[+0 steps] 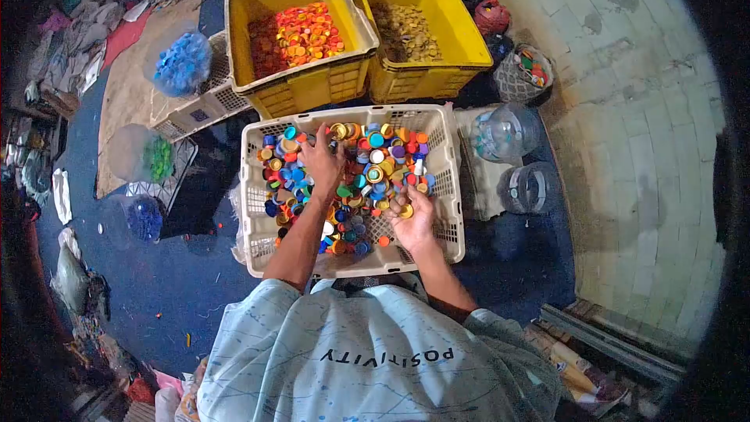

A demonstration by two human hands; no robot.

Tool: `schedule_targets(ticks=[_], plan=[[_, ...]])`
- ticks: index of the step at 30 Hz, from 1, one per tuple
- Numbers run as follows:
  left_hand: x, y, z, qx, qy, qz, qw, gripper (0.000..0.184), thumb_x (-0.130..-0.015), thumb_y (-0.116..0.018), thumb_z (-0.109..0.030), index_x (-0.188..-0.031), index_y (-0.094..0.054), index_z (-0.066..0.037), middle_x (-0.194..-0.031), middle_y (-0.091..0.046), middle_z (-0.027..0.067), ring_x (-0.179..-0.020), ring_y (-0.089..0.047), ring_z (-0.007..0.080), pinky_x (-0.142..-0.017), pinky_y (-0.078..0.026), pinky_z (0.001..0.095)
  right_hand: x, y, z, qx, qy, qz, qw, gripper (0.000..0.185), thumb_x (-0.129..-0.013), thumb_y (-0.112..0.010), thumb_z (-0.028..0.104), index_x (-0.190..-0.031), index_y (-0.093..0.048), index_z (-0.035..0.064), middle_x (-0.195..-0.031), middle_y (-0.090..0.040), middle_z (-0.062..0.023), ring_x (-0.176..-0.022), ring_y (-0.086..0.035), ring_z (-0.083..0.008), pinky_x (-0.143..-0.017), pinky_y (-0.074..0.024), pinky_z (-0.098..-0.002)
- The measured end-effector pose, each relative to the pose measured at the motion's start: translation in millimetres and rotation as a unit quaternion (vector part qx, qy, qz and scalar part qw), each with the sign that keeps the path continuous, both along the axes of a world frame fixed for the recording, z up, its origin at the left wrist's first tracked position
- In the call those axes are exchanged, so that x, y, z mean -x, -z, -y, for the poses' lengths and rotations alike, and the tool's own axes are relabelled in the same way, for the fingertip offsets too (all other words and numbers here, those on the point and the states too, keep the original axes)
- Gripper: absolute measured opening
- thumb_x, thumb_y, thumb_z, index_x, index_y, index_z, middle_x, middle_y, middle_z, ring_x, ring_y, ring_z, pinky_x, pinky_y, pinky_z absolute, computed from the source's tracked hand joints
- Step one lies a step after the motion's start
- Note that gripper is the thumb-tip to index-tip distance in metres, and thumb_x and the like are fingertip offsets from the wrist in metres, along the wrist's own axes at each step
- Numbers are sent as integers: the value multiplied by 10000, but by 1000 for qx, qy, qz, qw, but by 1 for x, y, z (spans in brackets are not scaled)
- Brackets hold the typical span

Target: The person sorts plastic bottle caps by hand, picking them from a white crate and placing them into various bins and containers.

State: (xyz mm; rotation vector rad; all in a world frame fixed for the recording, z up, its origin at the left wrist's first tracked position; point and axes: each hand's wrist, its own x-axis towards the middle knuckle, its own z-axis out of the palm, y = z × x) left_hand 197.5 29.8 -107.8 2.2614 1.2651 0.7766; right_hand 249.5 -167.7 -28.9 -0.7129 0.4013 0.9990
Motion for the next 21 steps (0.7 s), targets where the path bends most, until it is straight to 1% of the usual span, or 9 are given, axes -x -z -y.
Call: schedule_targets(ticks=[5,8,10,11,13,15,17,18,21], plan=[[-10,8,-7,-33,40,-4,999,448,-763,-723,-254,-1177,-601,-135,-878,-620,116,-866,-501,287,-771,-338,422,-9,15,7,18,-27,61,998,131,-875,-602,247,-890,-553,126,-650,-440,37,-568,-439,-102,-573,-386,-277],[-10,11,-10,13,49,12,999,377,-776,-711,-233,-1132,-630,-140,-897,-636,120,-900,-509,280,-821,-319,417,-16,22,4,85,-53,102,990,109,-841,-655,179,-888,-577,119,-680,-483,38,-571,-451,-81,-555,-387,-254],[-8,17,-12,-22,42,22,999,357,-785,-715,-236,-1118,-637,-135,-873,-668,98,-881,-549,237,-815,-373,392,-23,32,1,122,-72,132,981,141,-799,-691,81,-899,-592,84,-708,-538,21,-602,-506,-94,-567,-433,-264],[-7,21,-13,-40,37,27,998,347,-790,-717,-238,-1111,-640,-132,-860,-684,87,-872,-570,216,-812,-400,379,-28,52,-2,176,-75,245,951,156,-791,-695,66,-908,-591,71,-724,-559,11,-616,-527,-109,-585,-451,-275],[-4,27,-16,97,35,146,984,326,-803,-711,-193,-1098,-635,-77,-876,-683,81,-849,-594,176,-786,-440,331,-37,83,-14,272,-80,456,844,187,-775,-702,38,-925,-590,45,-756,-601,-10,-645,-569,-139,-620,-487,-298],[3,17,-12,224,28,259,939,307,-815,-704,-158,-1086,-630,-33,-893,-681,77,-832,-611,145,-761,-470,287,-47,82,-23,341,-99,549,756,237,-754,-702,14,-954,-576,21,-844,-656,-89,-730,-634,-193,-669,-507,-319],[22,-22,6,337,18,362,869,289,-826,-697,-132,-1073,-626,0,-909,-678,75,-819,-621,123,-737,-489,248,-49,58,-33,394,-125,605,681,278,-741,-708,21,-983,-573,22,-862,-665,-118,-757,-648,-211,-680,-508,-330],[33,-20,8,384,22,389,837,291,-847,-673,-113,-1116,-607,-23,-972,-663,72,-851,-634,152,-768,-501,270,-53,63,-33,402,-138,658,621,307,-741,-689,31,-1022,-565,23,-878,-666,-168,-798,-662,-284,-698,-514,-367],[66,-22,18,556,-40,491,670,320,-867,-649,-96,-1161,-558,-9,-1059,-616,79,-953,-611,158,-821,-505,277,-56,70,-40,448,-216,671,550,310,-749,-673,60,-1035,-562,18,-898,-666,-191,-841,-648,-360,-722,-513,-419]])
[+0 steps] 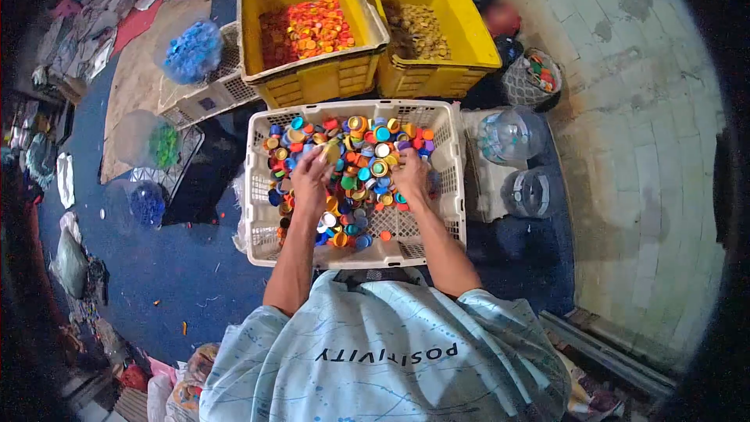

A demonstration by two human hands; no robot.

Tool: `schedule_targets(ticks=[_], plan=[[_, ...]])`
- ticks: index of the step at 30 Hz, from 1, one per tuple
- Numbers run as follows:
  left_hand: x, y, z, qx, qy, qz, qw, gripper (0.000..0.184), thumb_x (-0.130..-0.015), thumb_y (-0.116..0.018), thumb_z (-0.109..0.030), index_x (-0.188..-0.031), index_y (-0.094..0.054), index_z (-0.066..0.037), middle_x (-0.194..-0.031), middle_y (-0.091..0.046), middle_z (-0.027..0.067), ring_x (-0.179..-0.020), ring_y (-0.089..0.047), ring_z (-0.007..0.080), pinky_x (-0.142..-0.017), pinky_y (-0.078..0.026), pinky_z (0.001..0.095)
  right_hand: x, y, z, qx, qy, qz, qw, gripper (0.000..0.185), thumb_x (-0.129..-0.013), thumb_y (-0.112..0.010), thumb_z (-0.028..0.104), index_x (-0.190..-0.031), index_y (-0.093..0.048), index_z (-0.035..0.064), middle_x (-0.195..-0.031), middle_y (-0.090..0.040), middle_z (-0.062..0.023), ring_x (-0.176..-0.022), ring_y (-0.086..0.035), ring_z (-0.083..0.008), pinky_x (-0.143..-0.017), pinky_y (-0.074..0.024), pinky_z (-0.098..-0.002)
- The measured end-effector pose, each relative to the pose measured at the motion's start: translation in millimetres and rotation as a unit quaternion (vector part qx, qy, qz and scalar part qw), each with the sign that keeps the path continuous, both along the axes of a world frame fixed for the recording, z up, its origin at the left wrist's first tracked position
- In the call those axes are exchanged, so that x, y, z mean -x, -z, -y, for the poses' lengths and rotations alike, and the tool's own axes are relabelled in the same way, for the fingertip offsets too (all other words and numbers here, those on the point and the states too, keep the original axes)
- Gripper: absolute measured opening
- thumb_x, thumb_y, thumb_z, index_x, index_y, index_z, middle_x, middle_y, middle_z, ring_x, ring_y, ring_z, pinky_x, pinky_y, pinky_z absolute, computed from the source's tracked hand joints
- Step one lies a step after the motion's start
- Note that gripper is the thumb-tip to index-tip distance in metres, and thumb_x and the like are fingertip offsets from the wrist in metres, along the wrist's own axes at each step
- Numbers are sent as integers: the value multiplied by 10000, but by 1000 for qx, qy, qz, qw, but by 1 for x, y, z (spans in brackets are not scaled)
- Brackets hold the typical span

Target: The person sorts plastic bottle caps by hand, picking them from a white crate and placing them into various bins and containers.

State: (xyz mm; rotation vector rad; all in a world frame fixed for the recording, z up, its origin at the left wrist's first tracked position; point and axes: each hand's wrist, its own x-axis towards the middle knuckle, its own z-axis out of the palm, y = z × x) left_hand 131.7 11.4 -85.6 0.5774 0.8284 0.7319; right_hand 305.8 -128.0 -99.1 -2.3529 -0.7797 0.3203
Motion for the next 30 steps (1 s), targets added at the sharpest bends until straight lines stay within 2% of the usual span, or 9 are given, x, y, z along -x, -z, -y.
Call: schedule_targets(ticks=[5,8,12,16,17,20,24,28,30], plan=[[45,-5,18,119,-17,145,982,414,-862,-632,-128,-1243,-503,-30,-1165,-588,101,-1066,-583,244,-937,-482,399,15,-45,-12,107,17,-50,993,331,-758,-680,132,-1062,-567,65,-981,-657,-193,-935,-631,-344,-763,-496,-453],[62,9,19,169,-15,203,964,377,-855,-632,-169,-1188,-544,-17,-1139,-601,109,-1052,-591,267,-949,-475,415,6,-6,-7,71,2,-31,997,308,-744,-689,119,-1026,-587,45,-939,-663,-188,-882,-646,-335,-743,-509,-437],[63,2,22,192,-53,261,945,249,-848,-631,-241,-969,-606,-25,-981,-624,111,-919,-612,245,-864,-504,379,-1,9,-6,22,18,-81,996,324,-709,-738,121,-987,-616,7,-866,-673,-143,-789,-661,-271,-721,-517,-361],[47,-8,18,265,-72,120,954,206,-871,-618,-250,-750,-535,-106,-785,-564,21,-728,-559,176,-671,-485,329,-4,5,-3,-17,62,-166,984,291,-732,-733,149,-962,-618,12,-840,-679,-125,-761,-664,-230,-691,-510,-346],[46,-9,16,255,-31,109,960,207,-868,-643,-263,-785,-546,-101,-791,-565,18,-712,-552,161,-653,-479,313,-9,26,2,-52,54,-171,982,231,-797,-674,125,-980,-618,-4,-821,-653,-79,-696,-620,-191,-634,-497,-324],[20,25,11,49,40,18,998,224,-842,-685,-257,-814,-534,-95,-805,-565,23,-717,-561,143,-657,-480,301,-6,-16,8,-135,105,-411,895,180,-809,-640,118,-936,-611,-6,-753,-601,-45,-639,-567,-160,-583,-458,-287],[-18,8,0,-216,73,-202,952,262,-798,-737,-219,-908,-546,-77,-769,-555,13,-683,-567,139,-684,-493,288,5,-52,20,-381,143,-634,657,144,-807,-559,161,-902,-585,56,-752,-582,-47,-682,-551,-174,-594,-416,-302],[-61,2,-19,-435,74,-341,830,377,-761,-758,-202,-1019,-560,-11,-894,-649,135,-813,-642,244,-748,-508,337,14,-61,29,-429,85,-644,628,166,-814,-577,229,-895,-551,86,-819,-591,-62,-734,-557,-212,-653,-425,-346],[-77,4,-23,-432,71,-343,831,367,-746,-743,-140,-1003,-544,29,-923,-657,202,-839,-654,310,-739,-505,381,20,-60,32,-441,117,-644,614,236,-848,-605,328,-818,-535,104,-775,-572,-53,-724,-545,-216,-653,-421,-343]])
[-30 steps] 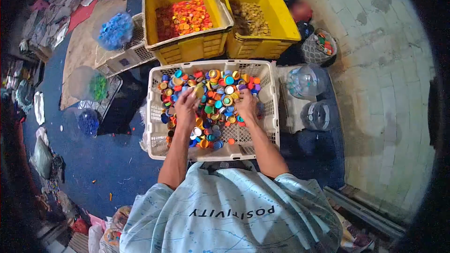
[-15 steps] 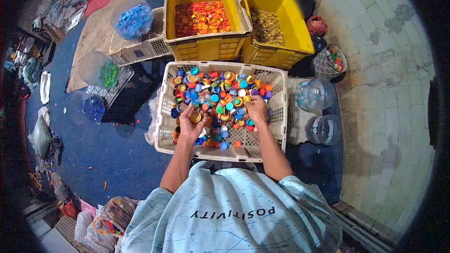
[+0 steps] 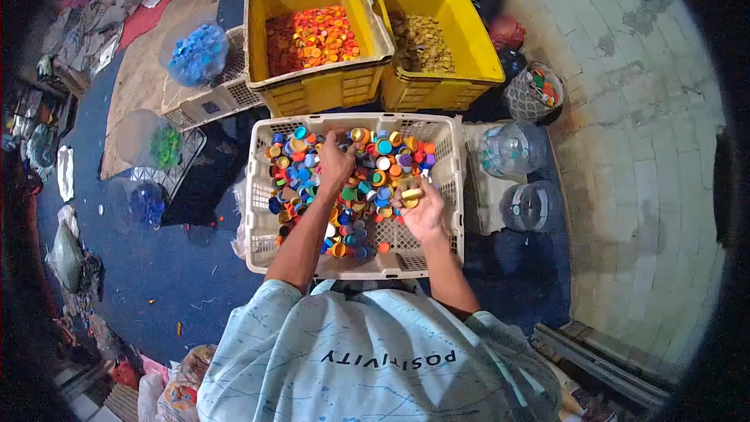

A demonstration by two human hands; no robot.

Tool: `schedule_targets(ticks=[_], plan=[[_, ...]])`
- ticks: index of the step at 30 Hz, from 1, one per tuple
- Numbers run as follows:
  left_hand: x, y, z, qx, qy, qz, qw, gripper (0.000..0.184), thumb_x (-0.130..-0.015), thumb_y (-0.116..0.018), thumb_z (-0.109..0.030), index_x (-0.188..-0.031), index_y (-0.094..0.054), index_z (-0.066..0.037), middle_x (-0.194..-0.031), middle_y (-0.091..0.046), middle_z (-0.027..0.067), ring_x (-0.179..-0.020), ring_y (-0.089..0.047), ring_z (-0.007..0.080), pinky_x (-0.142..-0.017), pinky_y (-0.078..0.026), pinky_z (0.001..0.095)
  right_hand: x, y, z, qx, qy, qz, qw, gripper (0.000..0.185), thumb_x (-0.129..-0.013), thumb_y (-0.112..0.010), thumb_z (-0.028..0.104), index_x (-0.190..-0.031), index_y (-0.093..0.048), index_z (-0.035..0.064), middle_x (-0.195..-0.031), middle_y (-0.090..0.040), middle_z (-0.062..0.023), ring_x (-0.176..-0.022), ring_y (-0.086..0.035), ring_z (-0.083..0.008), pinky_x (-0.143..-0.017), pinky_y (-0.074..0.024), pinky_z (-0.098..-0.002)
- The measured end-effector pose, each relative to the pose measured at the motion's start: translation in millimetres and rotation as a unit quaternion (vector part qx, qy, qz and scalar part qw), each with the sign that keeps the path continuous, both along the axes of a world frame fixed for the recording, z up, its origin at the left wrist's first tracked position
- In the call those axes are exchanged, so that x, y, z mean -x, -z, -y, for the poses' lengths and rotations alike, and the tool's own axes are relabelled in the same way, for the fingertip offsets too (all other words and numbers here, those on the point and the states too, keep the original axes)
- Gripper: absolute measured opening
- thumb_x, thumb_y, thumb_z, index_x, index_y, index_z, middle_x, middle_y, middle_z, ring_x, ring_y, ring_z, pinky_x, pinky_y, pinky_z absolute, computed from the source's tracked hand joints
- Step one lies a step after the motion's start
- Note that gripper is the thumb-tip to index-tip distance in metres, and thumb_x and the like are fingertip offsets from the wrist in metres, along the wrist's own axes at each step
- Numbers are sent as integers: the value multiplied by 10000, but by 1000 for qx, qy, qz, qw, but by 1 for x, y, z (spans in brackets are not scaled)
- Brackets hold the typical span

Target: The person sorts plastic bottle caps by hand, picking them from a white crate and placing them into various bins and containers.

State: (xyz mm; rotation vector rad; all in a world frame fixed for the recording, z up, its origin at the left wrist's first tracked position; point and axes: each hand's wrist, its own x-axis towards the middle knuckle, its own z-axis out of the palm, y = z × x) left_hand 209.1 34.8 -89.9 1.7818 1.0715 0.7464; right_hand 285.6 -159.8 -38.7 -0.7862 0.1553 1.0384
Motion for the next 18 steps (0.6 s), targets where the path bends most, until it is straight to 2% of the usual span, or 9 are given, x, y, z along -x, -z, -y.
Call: schedule_targets(ticks=[2,3,7,10,14,16,17,18], plan=[[-10,17,-4,3,6,0,1000,358,-752,-740,-146,-1002,-545,20,-933,-657,206,-859,-654,317,-748,-507,376,4,-1,3,6,6,4,1000,290,-859,-611,373,-780,-518,110,-744,-560,-46,-716,-539,-218,-648,-418,-344],[-13,21,-7,-18,17,40,999,351,-763,-731,-162,-1000,-540,12,-942,-653,218,-874,-648,348,-756,-507,396,5,0,5,10,6,5,1000,299,-865,-608,371,-756,-499,114,-738,-551,-41,-709,-537,-219,-641,-417,-347],[-17,24,-8,-26,3,-58,998,360,-768,-718,-194,-1009,-537,4,-959,-651,226,-903,-633,386,-773,-494,448,6,8,13,-2,-13,-26,1000,273,-871,-606,344,-775,-506,109,-717,-530,-35,-684,-541,-202,-601,-414,-336],[-18,8,-7,-27,27,-79,996,364,-758,-725,-191,-1015,-546,-6,-957,-657,213,-904,-633,380,-765,-494,446,7,7,10,30,-20,-33,999,260,-907,-573,315,-769,-466,122,-776,-526,-36,-692,-542,-174,-553,-403,-281],[-21,23,-10,-43,24,-51,998,366,-762,-721,-192,-1035,-557,-11,-952,-664,194,-876,-646,353,-752,-499,416,5,20,8,55,-47,-27,997,170,-908,-579,267,-874,-526,109,-768,-541,-13,-649,-545,-152,-529,-407,-266],[-19,22,-8,-37,21,1,999,392,-767,-723,-201,-1071,-563,-12,-937,-672,170,-856,-657,328,-757,-500,398,8,6,2,95,-54,48,993,164,-851,-656,213,-879,-547,93,-758,-552,-5,-660,-551,-131,-532,-421,-271],[-17,21,-6,-12,32,21,999,403,-775,-725,-202,-1091,-569,-7,-965,-667,148,-845,-652,287,-735,-500,372,8,1,-2,114,-57,85,988,180,-823,-694,186,-881,-557,85,-753,-558,-2,-665,-554,-120,-533,-428,-274],[-12,17,-1,14,42,41,998,414,-783,-728,-203,-1110,-575,-1,-994,-662,125,-834,-646,245,-712,-500,346,8,3,-6,142,-67,175,972,197,-804,-713,164,-910,-568,82,-766,-566,0,-682,-559,-111,-552,-442,-275]])
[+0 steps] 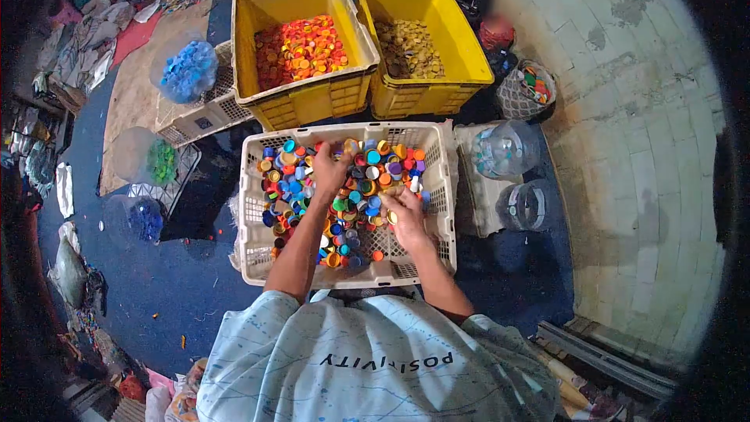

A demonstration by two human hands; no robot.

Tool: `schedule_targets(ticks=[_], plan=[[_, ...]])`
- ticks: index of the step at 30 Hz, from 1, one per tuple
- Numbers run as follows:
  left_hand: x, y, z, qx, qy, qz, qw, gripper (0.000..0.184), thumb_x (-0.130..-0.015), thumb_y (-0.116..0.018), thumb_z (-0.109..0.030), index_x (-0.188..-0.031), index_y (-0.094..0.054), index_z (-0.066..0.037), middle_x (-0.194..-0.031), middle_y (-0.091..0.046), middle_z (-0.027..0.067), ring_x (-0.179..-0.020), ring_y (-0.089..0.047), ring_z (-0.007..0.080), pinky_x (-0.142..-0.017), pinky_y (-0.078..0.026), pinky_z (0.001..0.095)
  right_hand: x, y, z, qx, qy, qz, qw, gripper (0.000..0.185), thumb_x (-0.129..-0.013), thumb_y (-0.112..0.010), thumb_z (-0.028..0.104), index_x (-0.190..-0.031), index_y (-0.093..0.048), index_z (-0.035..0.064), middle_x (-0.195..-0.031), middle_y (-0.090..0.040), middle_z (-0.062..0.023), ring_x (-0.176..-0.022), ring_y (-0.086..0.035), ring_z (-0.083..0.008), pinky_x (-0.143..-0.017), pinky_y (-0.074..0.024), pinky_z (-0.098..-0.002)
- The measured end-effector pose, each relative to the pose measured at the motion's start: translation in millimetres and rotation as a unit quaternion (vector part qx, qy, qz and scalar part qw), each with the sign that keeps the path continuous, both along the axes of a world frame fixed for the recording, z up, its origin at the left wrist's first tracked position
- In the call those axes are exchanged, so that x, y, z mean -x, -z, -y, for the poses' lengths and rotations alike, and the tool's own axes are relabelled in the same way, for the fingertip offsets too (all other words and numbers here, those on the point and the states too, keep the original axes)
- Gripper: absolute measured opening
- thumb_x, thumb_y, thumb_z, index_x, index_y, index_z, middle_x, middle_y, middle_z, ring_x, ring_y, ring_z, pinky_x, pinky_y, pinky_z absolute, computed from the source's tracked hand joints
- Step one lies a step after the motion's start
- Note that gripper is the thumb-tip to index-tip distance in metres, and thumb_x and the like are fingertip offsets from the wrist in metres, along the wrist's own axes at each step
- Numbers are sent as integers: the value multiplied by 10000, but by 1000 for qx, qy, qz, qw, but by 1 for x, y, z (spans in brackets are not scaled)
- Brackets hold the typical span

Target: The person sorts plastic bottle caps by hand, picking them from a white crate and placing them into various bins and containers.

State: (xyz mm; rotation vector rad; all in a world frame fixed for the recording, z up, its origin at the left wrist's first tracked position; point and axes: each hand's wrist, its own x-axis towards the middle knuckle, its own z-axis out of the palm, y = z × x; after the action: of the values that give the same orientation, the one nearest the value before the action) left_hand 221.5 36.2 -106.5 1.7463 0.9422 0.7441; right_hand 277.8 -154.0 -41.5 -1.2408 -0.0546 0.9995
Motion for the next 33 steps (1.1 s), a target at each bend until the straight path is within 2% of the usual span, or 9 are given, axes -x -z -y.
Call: schedule_targets(ticks=[3,8,10,18,24,28,29,32,33], plan=[[24,-65,23,231,33,49,971,386,-810,-712,-182,-1131,-593,-5,-1024,-641,62,-758,-605,137,-629,-474,267,-2,3,-16,29,-23,329,944,422,-730,-772,78,-1113,-595,68,-850,-608,-10,-765,-584,-101,-673,-498,-278],[61,-80,54,401,102,151,898,320,-840,-674,-134,-1139,-610,-41,-843,-596,-32,-549,-414,18,-463,-292,184,-1,-33,-33,12,-131,449,884,550,-702,-795,147,-1207,-590,78,-903,-623,-58,-786,-595,-138,-717,-494,-272],[72,-81,58,439,82,184,875,309,-838,-678,-141,-1126,-615,-49,-836,-612,-21,-593,-492,36,-499,-359,177,2,-36,-39,31,-160,532,831,507,-707,-801,201,-1163,-620,73,-920,-619,-78,-805,-601,-161,-721,-495,-285],[104,-94,71,497,56,229,835,265,-876,-645,-197,-1106,-617,-69,-780,-585,-41,-604,-513,41,-494,-384,178,27,-21,-40,32,-205,437,875,412,-752,-764,278,-1047,-624,27,-1008,-615,-127,-900,-608,-241,-778,-489,-344],[112,-81,75,538,21,296,789,320,-909,-575,-280,-1166,-581,-90,-821,-542,-36,-621,-464,35,-475,-323,175,45,-15,-45,-11,-137,497,857,340,-816,-721,219,-1093,-634,42,-965,-631,-51,-781,-572,-106,-676,-479,-270],[121,-67,70,595,-14,386,704,349,-912,-559,-261,-1160,-563,-15,-858,-553,-11,-652,-479,54,-505,-386,191,44,-9,-59,-17,-80,255,963,409,-846,-692,194,-1187,-578,0,-1019,-619,-60,-746,-565,-73,-633,-473,-236],[125,-61,67,602,-12,411,684,316,-907,-574,-224,-1126,-567,4,-864,-572,8,-674,-509,67,-523,-421,212,40,13,-70,-38,16,372,927,409,-863,-671,212,-1185,-555,-12,-1010,-615,-67,-744,-571,-69,-648,-484,-232],[130,-55,67,613,-69,417,667,262,-898,-594,-187,-1089,-577,-8,-872,-591,20,-709,-553,91,-558,-462,225,29,-5,-64,-62,31,35,997,312,-866,-658,236,-1078,-577,21,-898,-636,-77,-751,-605,-128,-625,-498,-271],[131,-55,66,617,-64,421,662,243,-881,-617,-183,-1058,-582,-21,-876,-606,33,-747,-586,122,-590,-490,234,25,-3,-60,-60,32,-37,997,382,-907,-588,302,-1121,-542,-11,-995,-615,-108,-862,-591,-181,-751,-502,-323]])
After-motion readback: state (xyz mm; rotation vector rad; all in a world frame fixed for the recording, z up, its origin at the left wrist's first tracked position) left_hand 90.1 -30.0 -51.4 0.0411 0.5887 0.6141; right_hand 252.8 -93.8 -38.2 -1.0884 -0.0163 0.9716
